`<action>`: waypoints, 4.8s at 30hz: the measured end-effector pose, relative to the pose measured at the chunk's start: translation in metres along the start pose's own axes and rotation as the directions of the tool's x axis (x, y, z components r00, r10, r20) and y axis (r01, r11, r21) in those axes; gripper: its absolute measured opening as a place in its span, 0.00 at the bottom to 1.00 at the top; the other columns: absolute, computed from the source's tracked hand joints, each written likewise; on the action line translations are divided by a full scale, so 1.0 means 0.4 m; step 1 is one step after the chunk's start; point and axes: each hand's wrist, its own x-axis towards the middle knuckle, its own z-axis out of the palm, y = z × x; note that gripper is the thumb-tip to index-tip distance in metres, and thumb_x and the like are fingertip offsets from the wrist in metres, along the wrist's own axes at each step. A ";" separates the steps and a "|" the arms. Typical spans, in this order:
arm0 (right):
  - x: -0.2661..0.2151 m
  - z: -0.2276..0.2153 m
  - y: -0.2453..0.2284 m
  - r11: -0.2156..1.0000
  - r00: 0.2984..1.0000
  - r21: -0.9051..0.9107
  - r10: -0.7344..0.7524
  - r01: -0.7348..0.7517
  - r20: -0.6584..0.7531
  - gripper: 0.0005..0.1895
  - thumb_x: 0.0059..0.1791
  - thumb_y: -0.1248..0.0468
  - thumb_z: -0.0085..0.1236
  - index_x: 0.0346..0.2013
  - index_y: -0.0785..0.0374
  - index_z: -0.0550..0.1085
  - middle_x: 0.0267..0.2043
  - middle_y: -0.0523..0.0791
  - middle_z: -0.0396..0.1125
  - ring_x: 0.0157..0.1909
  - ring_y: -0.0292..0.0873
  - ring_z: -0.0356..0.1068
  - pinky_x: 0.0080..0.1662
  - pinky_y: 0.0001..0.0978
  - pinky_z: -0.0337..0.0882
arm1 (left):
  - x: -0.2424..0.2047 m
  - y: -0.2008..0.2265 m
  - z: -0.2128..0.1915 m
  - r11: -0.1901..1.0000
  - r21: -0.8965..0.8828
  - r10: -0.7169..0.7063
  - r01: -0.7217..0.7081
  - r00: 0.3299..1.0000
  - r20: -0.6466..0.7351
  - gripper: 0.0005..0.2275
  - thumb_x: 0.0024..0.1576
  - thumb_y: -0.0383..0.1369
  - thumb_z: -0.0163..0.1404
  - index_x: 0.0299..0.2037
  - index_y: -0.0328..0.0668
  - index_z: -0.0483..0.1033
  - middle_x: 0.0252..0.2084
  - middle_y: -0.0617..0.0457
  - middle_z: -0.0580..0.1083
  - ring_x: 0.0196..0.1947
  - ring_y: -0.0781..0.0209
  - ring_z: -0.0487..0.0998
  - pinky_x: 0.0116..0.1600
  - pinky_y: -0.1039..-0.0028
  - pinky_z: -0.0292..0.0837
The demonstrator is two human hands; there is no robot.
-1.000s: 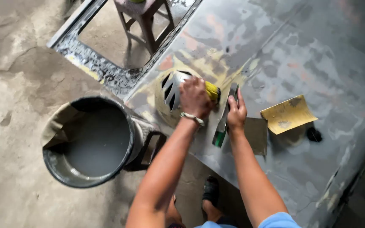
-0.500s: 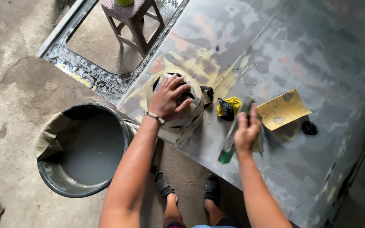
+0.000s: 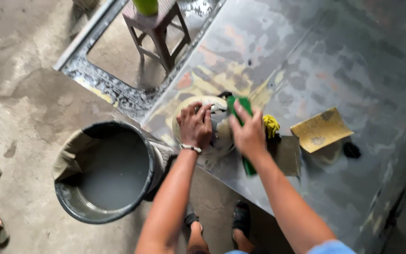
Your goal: The person sands a white helmet placed on a metal table using a green sanding block. They hold the helmet steady with their left hand while moving the sanding block over its surface with their right hand. The person briefly wipes the helmet with a yellow cloth before resuming the sanding process.
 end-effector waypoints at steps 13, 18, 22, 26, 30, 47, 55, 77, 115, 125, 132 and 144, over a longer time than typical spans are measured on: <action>0.058 0.010 -0.076 0.970 0.991 -0.200 -0.133 0.134 0.022 0.27 0.50 0.50 0.58 0.64 0.44 0.73 0.57 0.59 0.60 0.59 0.64 0.62 0.60 0.55 0.63 | 0.019 -0.054 0.169 1.000 -0.002 0.017 -0.019 0.933 -0.359 0.09 0.61 0.38 0.45 0.44 0.45 0.75 0.63 0.46 0.70 0.71 0.44 0.60 0.74 0.47 0.46; 0.019 0.036 -0.081 0.962 0.995 -0.259 -0.092 0.083 -0.023 0.29 0.48 0.49 0.59 0.65 0.43 0.72 0.58 0.60 0.59 0.60 0.65 0.60 0.60 0.55 0.62 | 0.041 -0.017 0.207 0.988 0.013 -0.130 0.154 0.876 -0.464 0.10 0.64 0.39 0.44 0.48 0.46 0.75 0.64 0.48 0.70 0.72 0.46 0.62 0.76 0.48 0.48; 0.115 0.026 -0.043 0.980 0.999 -0.196 -0.023 0.027 0.023 0.28 0.50 0.49 0.60 0.65 0.44 0.72 0.58 0.60 0.59 0.58 0.65 0.61 0.58 0.54 0.62 | -0.020 -0.012 0.185 0.980 0.077 -0.125 0.186 0.863 -0.490 0.12 0.63 0.42 0.45 0.49 0.47 0.73 0.62 0.46 0.69 0.70 0.44 0.64 0.73 0.46 0.50; 0.192 -0.011 -0.020 0.978 0.991 -0.163 0.133 -0.128 0.022 0.28 0.51 0.49 0.58 0.66 0.43 0.71 0.55 0.58 0.61 0.58 0.61 0.63 0.60 0.49 0.64 | -0.061 0.013 0.111 0.996 0.079 -0.029 0.052 0.960 -0.277 0.23 0.61 0.52 0.48 0.62 0.54 0.68 0.55 0.40 0.67 0.57 0.38 0.66 0.59 0.47 0.57; 0.114 -0.018 0.006 0.997 0.998 -0.074 -0.026 0.030 0.053 0.28 0.51 0.51 0.58 0.67 0.48 0.70 0.55 0.59 0.61 0.58 0.62 0.62 0.60 0.49 0.64 | -0.056 -0.031 0.105 0.990 0.052 0.139 -0.130 0.964 -0.228 0.32 0.58 0.53 0.48 0.72 0.55 0.60 0.58 0.40 0.66 0.60 0.36 0.64 0.64 0.46 0.56; 0.226 0.008 -0.027 0.939 0.971 -0.272 0.234 -0.212 0.052 0.28 0.52 0.47 0.55 0.67 0.41 0.70 0.59 0.60 0.60 0.61 0.63 0.61 0.62 0.53 0.64 | -0.048 -0.021 0.122 0.989 0.029 0.150 -0.147 0.965 -0.214 0.29 0.60 0.53 0.46 0.72 0.62 0.62 0.75 0.41 0.57 0.74 0.34 0.55 0.73 0.44 0.47; 0.218 0.011 -0.022 0.877 0.963 -0.426 0.265 -0.222 0.042 0.28 0.50 0.45 0.54 0.66 0.34 0.70 0.61 0.55 0.62 0.64 0.60 0.59 0.65 0.58 0.56 | -0.044 -0.021 0.124 0.986 0.038 0.164 -0.160 0.961 -0.224 0.25 0.61 0.51 0.46 0.70 0.68 0.66 0.76 0.43 0.56 0.75 0.36 0.54 0.74 0.45 0.48; 0.151 0.017 -0.108 0.876 0.981 -0.478 0.141 -0.062 0.131 0.28 0.52 0.48 0.52 0.68 0.38 0.68 0.62 0.59 0.59 0.62 0.65 0.59 0.58 0.61 0.62 | -0.011 -0.007 0.176 0.974 0.042 0.225 -0.221 0.946 -0.233 0.22 0.62 0.41 0.44 0.65 0.41 0.65 0.74 0.40 0.59 0.76 0.37 0.54 0.76 0.47 0.44; 0.325 0.012 0.021 0.794 0.885 -0.561 0.065 0.234 0.461 0.26 0.52 0.46 0.50 0.66 0.36 0.69 0.63 0.59 0.60 0.65 0.64 0.57 0.60 0.60 0.61 | -0.025 0.020 0.148 0.972 0.064 0.235 -0.226 0.924 -0.302 0.19 0.58 0.40 0.50 0.56 0.41 0.71 0.69 0.40 0.65 0.72 0.36 0.61 0.74 0.44 0.52; 0.287 -0.024 -0.023 0.883 0.883 -0.386 -0.064 0.267 0.465 0.26 0.51 0.45 0.52 0.66 0.37 0.69 0.62 0.60 0.60 0.63 0.65 0.58 0.60 0.60 0.60 | -0.021 0.041 0.108 0.958 -0.052 0.263 -0.282 0.936 -0.235 0.23 0.54 0.46 0.55 0.55 0.43 0.71 0.67 0.42 0.65 0.69 0.36 0.62 0.71 0.43 0.54; 0.257 -0.017 -0.028 0.864 0.893 -0.381 -0.153 0.329 0.424 0.26 0.49 0.48 0.56 0.63 0.38 0.72 0.60 0.62 0.60 0.61 0.67 0.58 0.59 0.61 0.60 | 0.001 0.031 0.120 0.961 -0.040 0.260 -0.274 0.943 -0.209 0.28 0.50 0.50 0.57 0.58 0.46 0.72 0.68 0.43 0.65 0.69 0.38 0.62 0.70 0.44 0.54; 0.329 -0.005 -0.017 0.885 0.888 -0.458 0.143 0.083 0.436 0.26 0.50 0.45 0.53 0.64 0.35 0.70 0.62 0.60 0.58 0.64 0.64 0.56 0.59 0.61 0.60 | -0.014 0.023 0.158 0.953 -0.058 0.276 -0.297 0.933 -0.231 0.16 0.58 0.41 0.50 0.53 0.45 0.71 0.66 0.41 0.66 0.70 0.36 0.63 0.71 0.44 0.54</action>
